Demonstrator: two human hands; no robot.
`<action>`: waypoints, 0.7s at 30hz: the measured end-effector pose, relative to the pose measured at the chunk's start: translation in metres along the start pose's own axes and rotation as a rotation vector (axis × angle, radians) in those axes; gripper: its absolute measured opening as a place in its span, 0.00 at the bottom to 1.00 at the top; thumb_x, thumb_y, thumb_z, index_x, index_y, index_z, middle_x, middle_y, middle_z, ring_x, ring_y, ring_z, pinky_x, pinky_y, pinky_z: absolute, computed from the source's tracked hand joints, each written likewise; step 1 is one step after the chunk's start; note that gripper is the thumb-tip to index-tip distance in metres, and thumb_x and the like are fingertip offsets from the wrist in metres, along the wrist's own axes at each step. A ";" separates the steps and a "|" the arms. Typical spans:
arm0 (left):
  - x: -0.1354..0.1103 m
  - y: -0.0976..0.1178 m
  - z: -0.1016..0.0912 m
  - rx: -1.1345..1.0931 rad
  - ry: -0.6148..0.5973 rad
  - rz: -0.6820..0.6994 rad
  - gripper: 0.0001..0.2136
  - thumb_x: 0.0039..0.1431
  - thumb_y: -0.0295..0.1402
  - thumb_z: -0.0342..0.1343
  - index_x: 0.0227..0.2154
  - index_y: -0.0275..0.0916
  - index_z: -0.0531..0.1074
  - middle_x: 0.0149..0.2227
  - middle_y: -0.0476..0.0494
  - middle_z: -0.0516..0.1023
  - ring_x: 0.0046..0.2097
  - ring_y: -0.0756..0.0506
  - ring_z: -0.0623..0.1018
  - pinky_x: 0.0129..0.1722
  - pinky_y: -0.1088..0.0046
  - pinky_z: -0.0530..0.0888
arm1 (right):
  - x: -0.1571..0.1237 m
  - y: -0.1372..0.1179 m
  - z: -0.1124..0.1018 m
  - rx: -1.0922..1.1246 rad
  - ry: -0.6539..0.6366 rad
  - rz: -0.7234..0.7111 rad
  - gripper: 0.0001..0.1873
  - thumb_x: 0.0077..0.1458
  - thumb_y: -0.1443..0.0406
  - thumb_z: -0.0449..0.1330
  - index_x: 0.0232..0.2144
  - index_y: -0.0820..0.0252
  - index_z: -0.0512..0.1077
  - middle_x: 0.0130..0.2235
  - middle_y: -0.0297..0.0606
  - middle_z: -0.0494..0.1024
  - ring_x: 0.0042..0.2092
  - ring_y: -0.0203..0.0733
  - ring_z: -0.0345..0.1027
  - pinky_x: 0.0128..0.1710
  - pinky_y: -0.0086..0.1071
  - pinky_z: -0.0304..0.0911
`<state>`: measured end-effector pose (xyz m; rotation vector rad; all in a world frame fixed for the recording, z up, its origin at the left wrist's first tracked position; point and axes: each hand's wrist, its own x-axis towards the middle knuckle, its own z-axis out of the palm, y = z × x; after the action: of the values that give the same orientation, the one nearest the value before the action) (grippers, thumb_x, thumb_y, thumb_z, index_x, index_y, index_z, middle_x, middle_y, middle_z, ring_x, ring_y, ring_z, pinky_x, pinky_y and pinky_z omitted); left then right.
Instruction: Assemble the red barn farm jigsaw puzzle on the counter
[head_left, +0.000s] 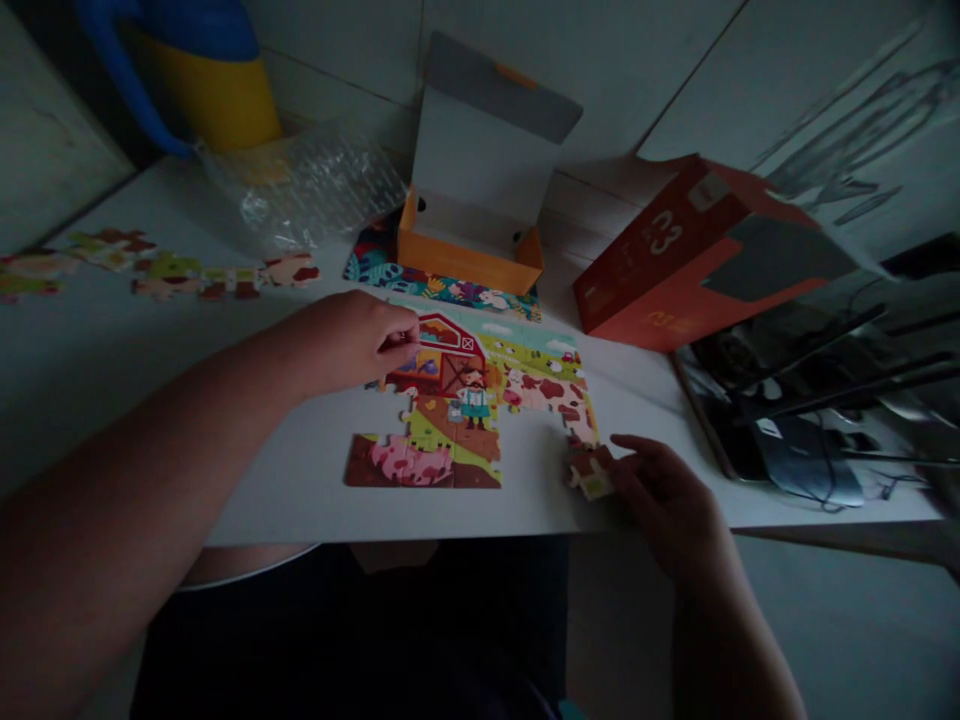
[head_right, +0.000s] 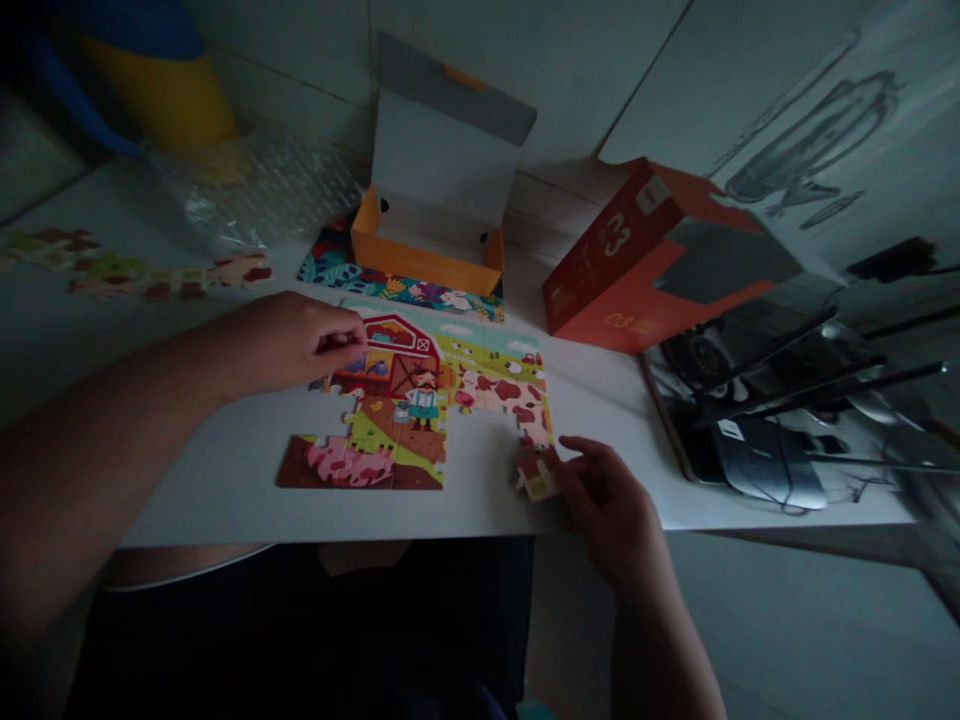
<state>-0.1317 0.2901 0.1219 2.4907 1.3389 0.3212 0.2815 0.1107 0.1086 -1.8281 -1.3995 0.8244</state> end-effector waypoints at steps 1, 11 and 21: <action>0.001 0.001 0.002 0.013 -0.022 0.009 0.08 0.70 0.36 0.59 0.39 0.40 0.82 0.28 0.52 0.78 0.28 0.51 0.69 0.33 0.72 0.58 | -0.008 0.007 -0.001 -0.026 0.052 0.030 0.24 0.63 0.48 0.70 0.53 0.56 0.78 0.37 0.40 0.85 0.31 0.40 0.76 0.27 0.31 0.68; 0.000 -0.007 0.007 -0.030 0.063 -0.011 0.06 0.65 0.38 0.60 0.36 0.45 0.80 0.23 0.58 0.78 0.26 0.51 0.68 0.32 0.75 0.59 | -0.008 -0.017 0.012 -0.349 0.131 0.051 0.22 0.67 0.45 0.63 0.46 0.56 0.81 0.34 0.38 0.84 0.32 0.43 0.74 0.32 0.36 0.64; -0.001 -0.013 0.008 -0.037 0.086 0.003 0.08 0.67 0.38 0.58 0.35 0.44 0.80 0.25 0.56 0.79 0.27 0.52 0.68 0.31 0.76 0.58 | -0.007 -0.019 0.010 -0.498 0.045 -0.021 0.19 0.71 0.48 0.58 0.47 0.54 0.78 0.30 0.35 0.82 0.30 0.43 0.74 0.33 0.36 0.61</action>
<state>-0.1394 0.2946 0.1095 2.4738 1.3496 0.4545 0.2610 0.1092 0.1191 -2.1740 -1.6991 0.4406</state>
